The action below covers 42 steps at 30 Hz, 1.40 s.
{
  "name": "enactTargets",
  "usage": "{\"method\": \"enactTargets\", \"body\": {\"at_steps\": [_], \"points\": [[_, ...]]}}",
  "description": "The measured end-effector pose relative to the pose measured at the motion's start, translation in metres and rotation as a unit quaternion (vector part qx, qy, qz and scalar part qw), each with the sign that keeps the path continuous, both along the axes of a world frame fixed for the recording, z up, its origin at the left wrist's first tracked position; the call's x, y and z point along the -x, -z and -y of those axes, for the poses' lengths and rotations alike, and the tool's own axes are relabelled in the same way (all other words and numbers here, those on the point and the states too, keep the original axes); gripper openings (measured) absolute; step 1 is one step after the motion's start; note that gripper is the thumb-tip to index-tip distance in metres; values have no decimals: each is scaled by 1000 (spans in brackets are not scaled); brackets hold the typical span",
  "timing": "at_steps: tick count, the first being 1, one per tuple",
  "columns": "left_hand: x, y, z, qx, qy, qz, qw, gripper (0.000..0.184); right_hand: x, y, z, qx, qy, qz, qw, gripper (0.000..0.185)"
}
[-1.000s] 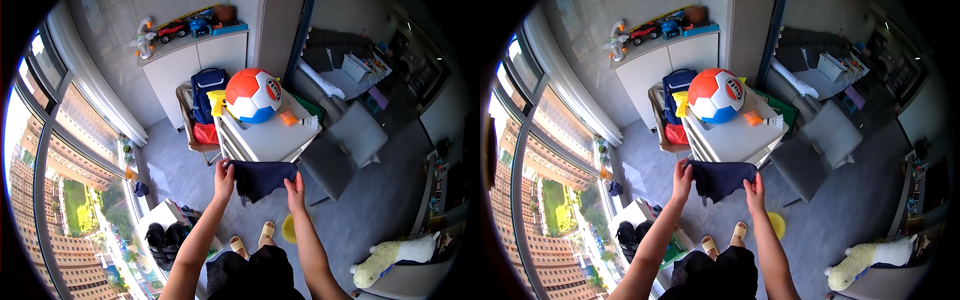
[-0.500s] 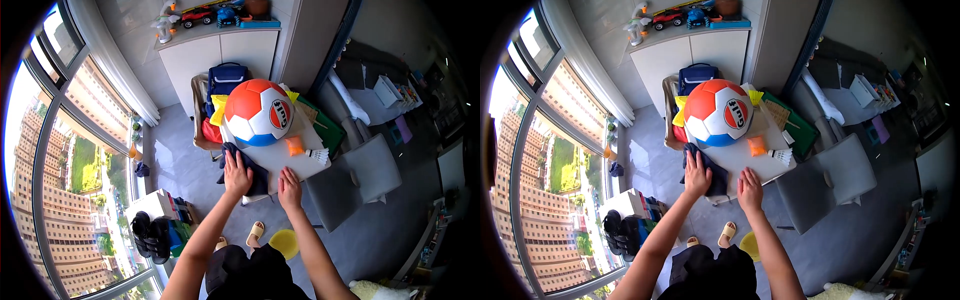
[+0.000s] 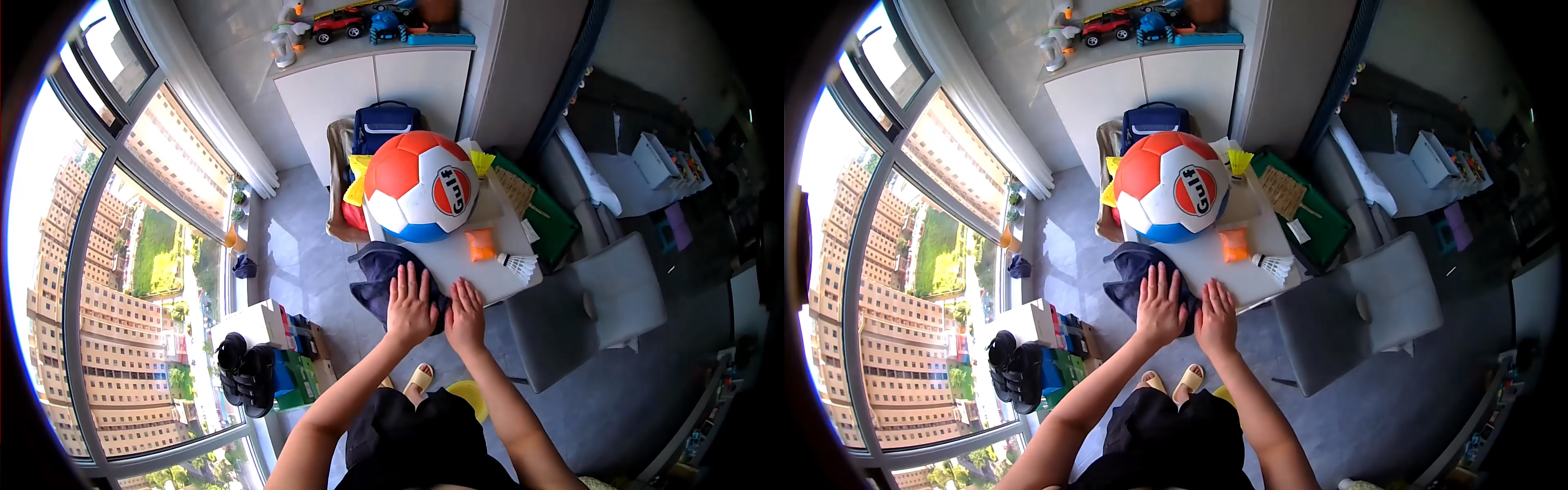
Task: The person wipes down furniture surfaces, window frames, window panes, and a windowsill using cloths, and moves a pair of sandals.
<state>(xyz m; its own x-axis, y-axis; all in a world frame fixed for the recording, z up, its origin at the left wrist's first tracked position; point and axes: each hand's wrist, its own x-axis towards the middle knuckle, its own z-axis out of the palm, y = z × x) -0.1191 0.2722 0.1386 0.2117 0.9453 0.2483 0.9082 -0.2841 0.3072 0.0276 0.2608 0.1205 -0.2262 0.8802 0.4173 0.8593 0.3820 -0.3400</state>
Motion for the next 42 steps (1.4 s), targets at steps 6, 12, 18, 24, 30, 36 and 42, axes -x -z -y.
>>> {"method": "enactTargets", "body": {"at_steps": [6,12,18,24,30,36,42], "points": [[25,-12,-5,35,136,-54,989,60,-8,-23,9,-39,9,-127,991,29],[33,-17,-14,57,146,-52,986,65,-43,-47,-21,-157,268,0,951,48],[34,-21,-12,49,142,-42,988,67,-71,-13,-83,-52,221,-63,972,41],[33,-24,-13,72,138,-53,986,68,-63,1,-196,-43,140,-81,986,55],[30,-27,-15,103,116,-60,986,68,-65,-35,-192,13,75,-92,993,52],[25,-30,-15,106,101,-61,987,70,-70,-28,-144,4,-55,-33,998,50],[24,-32,-15,121,97,-77,985,72,-72,-47,-197,-32,-63,84,994,56]]}}
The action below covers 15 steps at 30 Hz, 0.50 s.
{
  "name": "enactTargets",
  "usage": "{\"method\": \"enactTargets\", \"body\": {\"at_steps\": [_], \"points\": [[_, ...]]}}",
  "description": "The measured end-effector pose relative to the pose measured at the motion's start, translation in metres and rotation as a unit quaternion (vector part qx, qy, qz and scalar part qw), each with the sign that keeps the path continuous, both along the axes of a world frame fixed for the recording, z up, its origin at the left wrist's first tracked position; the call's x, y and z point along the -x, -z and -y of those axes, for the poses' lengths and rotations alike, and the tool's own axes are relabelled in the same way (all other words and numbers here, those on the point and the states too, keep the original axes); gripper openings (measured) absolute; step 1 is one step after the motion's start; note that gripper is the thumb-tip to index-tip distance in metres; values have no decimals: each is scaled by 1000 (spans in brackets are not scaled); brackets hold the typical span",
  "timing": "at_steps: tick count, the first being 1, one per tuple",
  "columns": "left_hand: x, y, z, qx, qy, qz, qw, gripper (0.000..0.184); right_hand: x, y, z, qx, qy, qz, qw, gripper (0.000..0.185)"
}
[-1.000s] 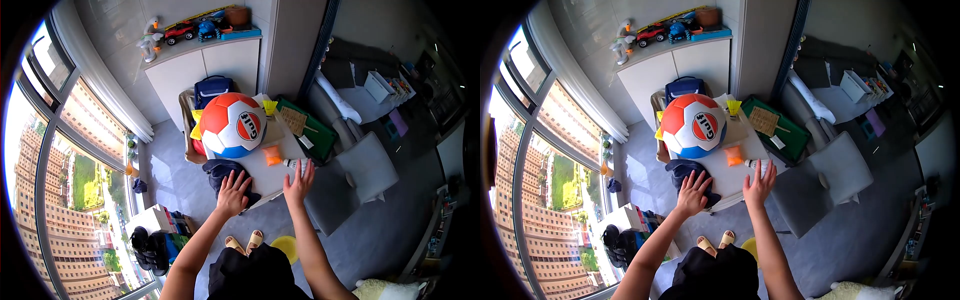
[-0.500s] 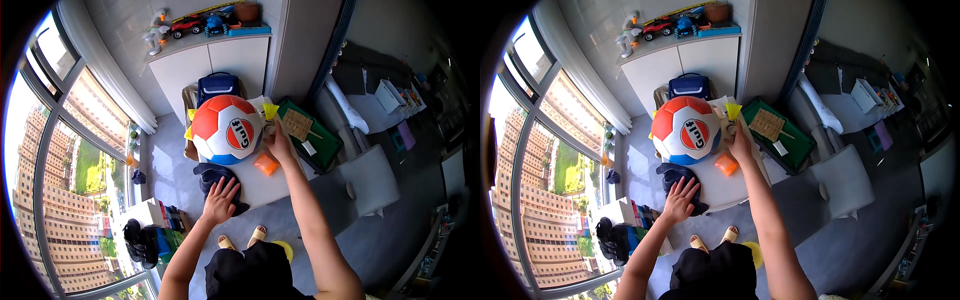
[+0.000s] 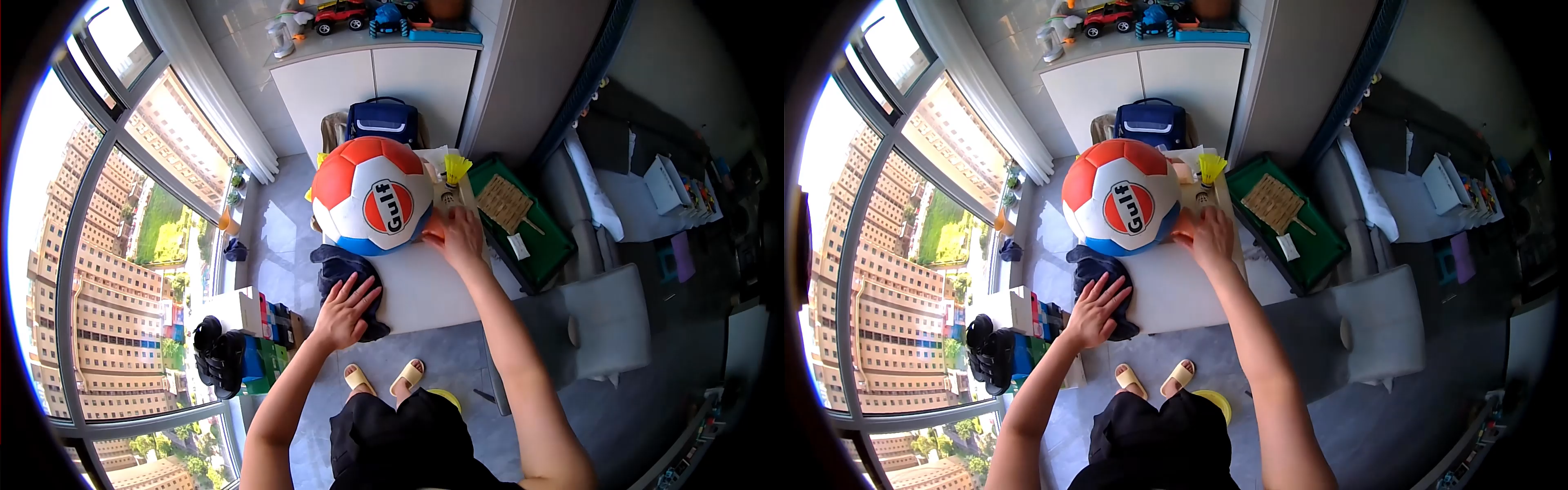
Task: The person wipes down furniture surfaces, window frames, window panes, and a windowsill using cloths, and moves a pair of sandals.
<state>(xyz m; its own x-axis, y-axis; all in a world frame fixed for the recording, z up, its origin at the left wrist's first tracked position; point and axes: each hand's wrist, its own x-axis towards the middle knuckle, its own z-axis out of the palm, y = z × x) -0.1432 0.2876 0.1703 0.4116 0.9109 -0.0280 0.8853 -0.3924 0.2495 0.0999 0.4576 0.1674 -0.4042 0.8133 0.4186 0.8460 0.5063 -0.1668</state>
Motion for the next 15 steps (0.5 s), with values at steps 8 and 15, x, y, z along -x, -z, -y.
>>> {"method": "enactTargets", "body": {"at_steps": [8,15], "points": [[-18,1,-1,-17,-45,-21,999,70,-79,57,49,163,129,-264,942,52],[-151,19,-18,-41,-48,32,997,74,-98,46,60,455,50,-621,637,54]]}}
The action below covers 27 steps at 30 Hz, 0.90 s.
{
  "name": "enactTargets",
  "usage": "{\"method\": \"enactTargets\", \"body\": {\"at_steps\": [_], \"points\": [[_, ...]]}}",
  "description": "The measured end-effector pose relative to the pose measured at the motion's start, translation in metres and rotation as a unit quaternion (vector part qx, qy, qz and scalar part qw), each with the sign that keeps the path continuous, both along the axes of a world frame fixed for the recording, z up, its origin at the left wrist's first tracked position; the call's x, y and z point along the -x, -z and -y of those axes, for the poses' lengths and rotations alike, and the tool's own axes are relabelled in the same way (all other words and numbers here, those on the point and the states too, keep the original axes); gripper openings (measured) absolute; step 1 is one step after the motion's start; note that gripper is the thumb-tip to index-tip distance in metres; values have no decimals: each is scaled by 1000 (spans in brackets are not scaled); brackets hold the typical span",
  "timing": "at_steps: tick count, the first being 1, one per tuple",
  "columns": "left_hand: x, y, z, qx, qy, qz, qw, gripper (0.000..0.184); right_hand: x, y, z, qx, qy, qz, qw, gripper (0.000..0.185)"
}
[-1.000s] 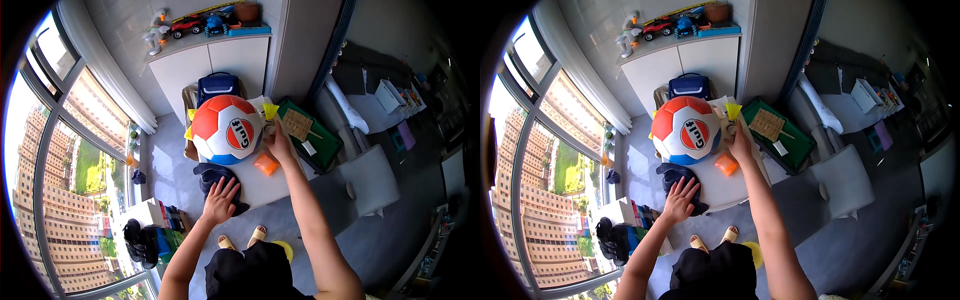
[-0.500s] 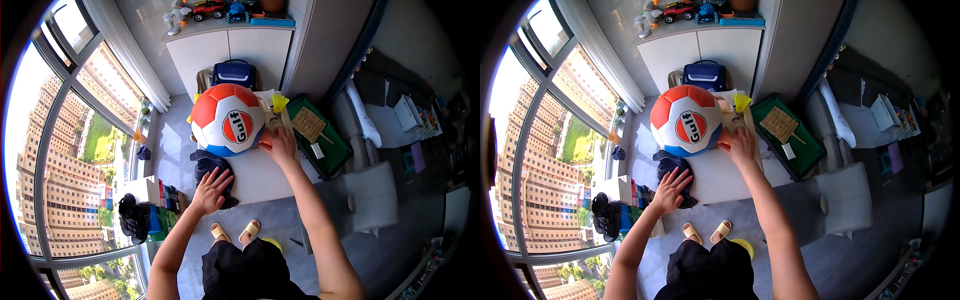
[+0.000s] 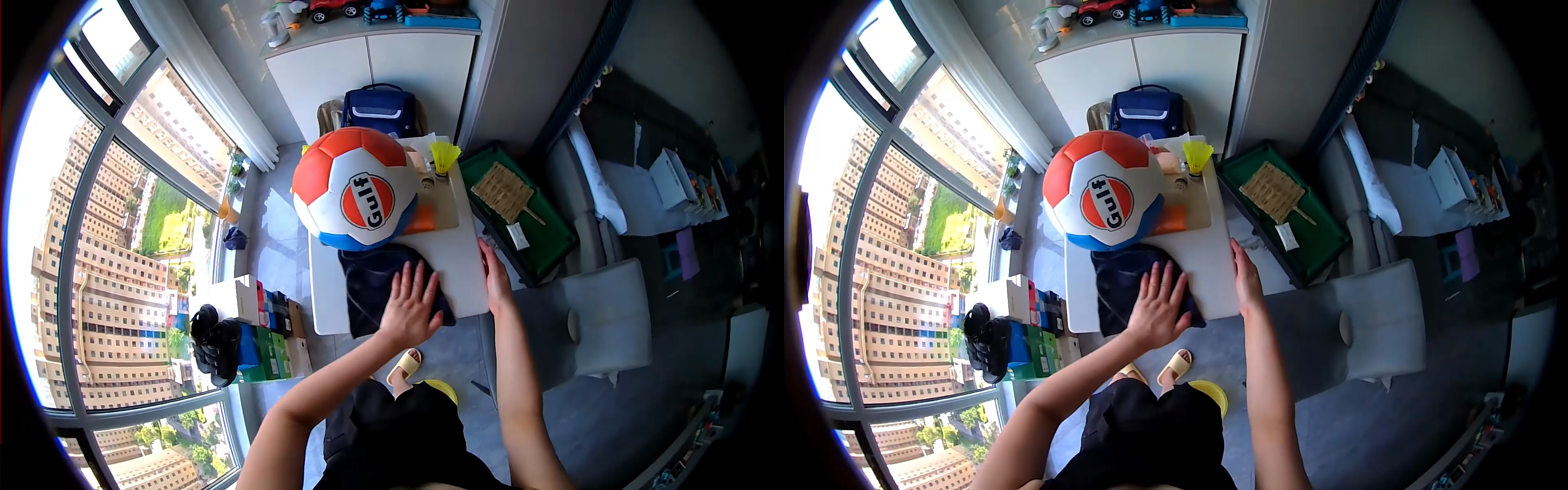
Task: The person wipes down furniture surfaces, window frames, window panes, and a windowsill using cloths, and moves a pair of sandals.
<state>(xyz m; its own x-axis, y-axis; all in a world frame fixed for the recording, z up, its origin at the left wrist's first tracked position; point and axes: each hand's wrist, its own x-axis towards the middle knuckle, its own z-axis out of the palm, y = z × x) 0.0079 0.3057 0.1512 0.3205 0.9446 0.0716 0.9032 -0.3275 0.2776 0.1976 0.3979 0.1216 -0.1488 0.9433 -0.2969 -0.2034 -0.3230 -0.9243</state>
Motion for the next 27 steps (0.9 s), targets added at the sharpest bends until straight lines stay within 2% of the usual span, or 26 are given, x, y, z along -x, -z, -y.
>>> {"method": "enactTargets", "body": {"at_steps": [2,6,10,11,13,14,15,16,17,18,20,21,24,27], "points": [[-34,-1,-15,-6,-24,6,1000,73,-6,-5,-2,36,2,-98,995,58],[-70,11,-45,-53,-35,39,997,72,-12,7,-2,41,-23,-136,990,68],[-96,15,-80,-58,-41,52,996,66,-16,-16,5,94,32,-102,990,66],[-98,16,-87,-74,-49,57,994,62,-24,-2,2,114,21,-155,981,68],[-94,13,-94,-104,-64,65,990,55,-26,-1,13,130,30,-156,979,69],[-94,13,-101,-105,-75,112,985,46,-28,2,22,141,37,-156,977,70],[-92,13,-110,-94,-75,133,984,43,-31,13,32,87,18,-142,986,72],[-92,14,-115,-84,-75,155,981,41,-26,16,45,122,63,-88,987,76],[-94,16,-112,-54,-76,143,985,45,-23,27,53,92,73,-127,985,79],[-97,17,-107,-84,-69,119,987,47,-15,22,56,62,83,-167,981,81],[-100,22,-87,-147,-56,66,985,50,-11,12,59,76,110,-231,964,82],[-99,20,-80,-110,-37,51,992,54,-10,3,60,83,123,-262,953,82],[-88,9,-60,-81,8,67,994,55,-13,2,55,109,123,-293,942,80],[-75,3,-34,-77,43,63,994,61,-8,0,54,133,137,-247,950,71]]}}
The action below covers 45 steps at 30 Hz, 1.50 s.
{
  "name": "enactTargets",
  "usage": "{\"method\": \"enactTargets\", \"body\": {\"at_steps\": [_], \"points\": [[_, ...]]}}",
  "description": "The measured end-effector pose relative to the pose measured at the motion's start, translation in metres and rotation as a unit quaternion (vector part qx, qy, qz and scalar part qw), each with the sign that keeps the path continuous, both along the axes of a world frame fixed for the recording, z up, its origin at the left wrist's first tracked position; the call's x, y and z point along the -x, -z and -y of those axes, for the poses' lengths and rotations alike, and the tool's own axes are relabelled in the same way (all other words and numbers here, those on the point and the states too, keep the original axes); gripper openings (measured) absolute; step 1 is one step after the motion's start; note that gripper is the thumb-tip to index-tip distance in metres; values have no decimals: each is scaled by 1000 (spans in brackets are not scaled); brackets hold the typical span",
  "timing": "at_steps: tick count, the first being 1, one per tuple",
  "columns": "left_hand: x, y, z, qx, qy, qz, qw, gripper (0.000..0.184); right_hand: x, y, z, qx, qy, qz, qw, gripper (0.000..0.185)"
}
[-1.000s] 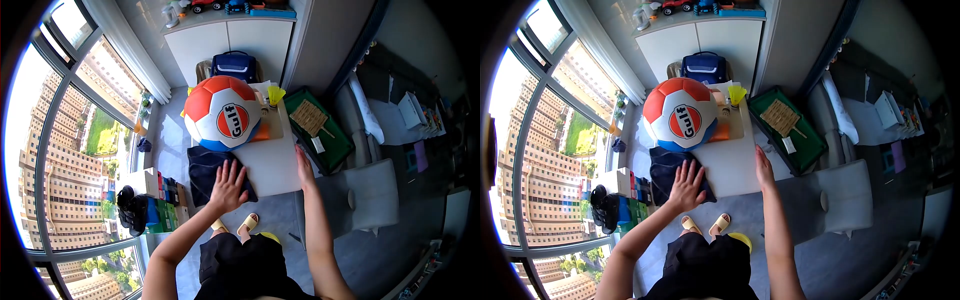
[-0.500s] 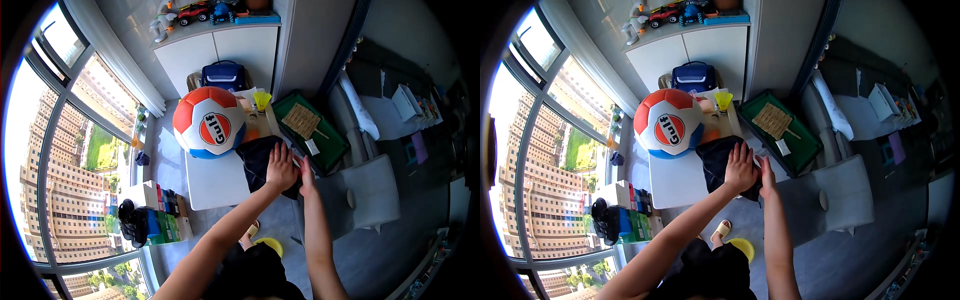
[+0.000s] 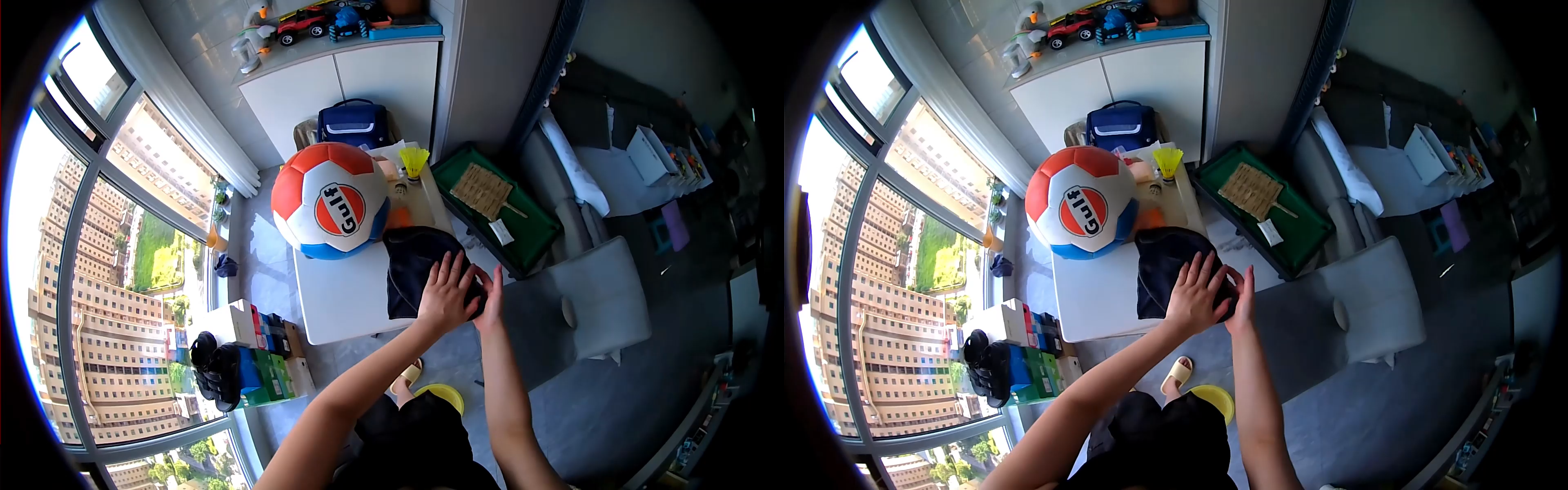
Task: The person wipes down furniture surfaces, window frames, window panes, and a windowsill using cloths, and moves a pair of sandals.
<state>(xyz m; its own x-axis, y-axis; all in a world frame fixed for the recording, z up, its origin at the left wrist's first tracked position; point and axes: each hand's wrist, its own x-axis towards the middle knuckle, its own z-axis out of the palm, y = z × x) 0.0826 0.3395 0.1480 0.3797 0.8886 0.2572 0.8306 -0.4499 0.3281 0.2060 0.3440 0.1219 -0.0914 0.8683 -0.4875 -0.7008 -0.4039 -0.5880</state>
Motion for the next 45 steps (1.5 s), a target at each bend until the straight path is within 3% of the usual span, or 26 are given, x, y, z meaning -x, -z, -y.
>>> {"method": "enactTargets", "body": {"at_steps": [1,2,5,6,9,15,17,19,21,23,31,33,38,45], "points": [[7,-2,8,-4,10,-4,1000,64,2,-5,0,9,-4,17,1000,70],[15,-3,16,-5,14,-36,999,66,2,-7,0,7,5,-10,1000,56],[48,7,42,-35,8,-51,998,65,-4,45,-8,-59,16,84,995,44],[65,3,53,-24,1,-62,998,66,6,24,-5,-76,53,112,989,36],[121,6,81,-26,-26,-90,995,66,13,25,-4,-71,48,209,974,35],[227,12,118,-46,-122,-72,989,54,35,6,4,-70,45,274,958,41],[238,16,119,-55,-159,-48,985,49,45,7,14,-83,50,285,954,43],[251,26,105,-80,-183,93,976,41,66,2,26,-87,74,320,941,44],[265,41,91,-116,-283,182,935,40,85,0,35,-86,88,349,929,44],[280,45,82,-85,-320,250,910,40,103,3,42,-81,96,366,922,45],[335,33,81,123,-420,280,854,53,131,14,83,-77,101,366,922,46],[334,36,97,97,-466,252,843,62,135,13,93,-72,92,363,924,49],[353,57,149,89,-526,332,778,60,147,15,103,-96,63,366,923,51],[361,53,214,30,-527,427,734,42,182,8,105,-91,21,376,922,47]]}}
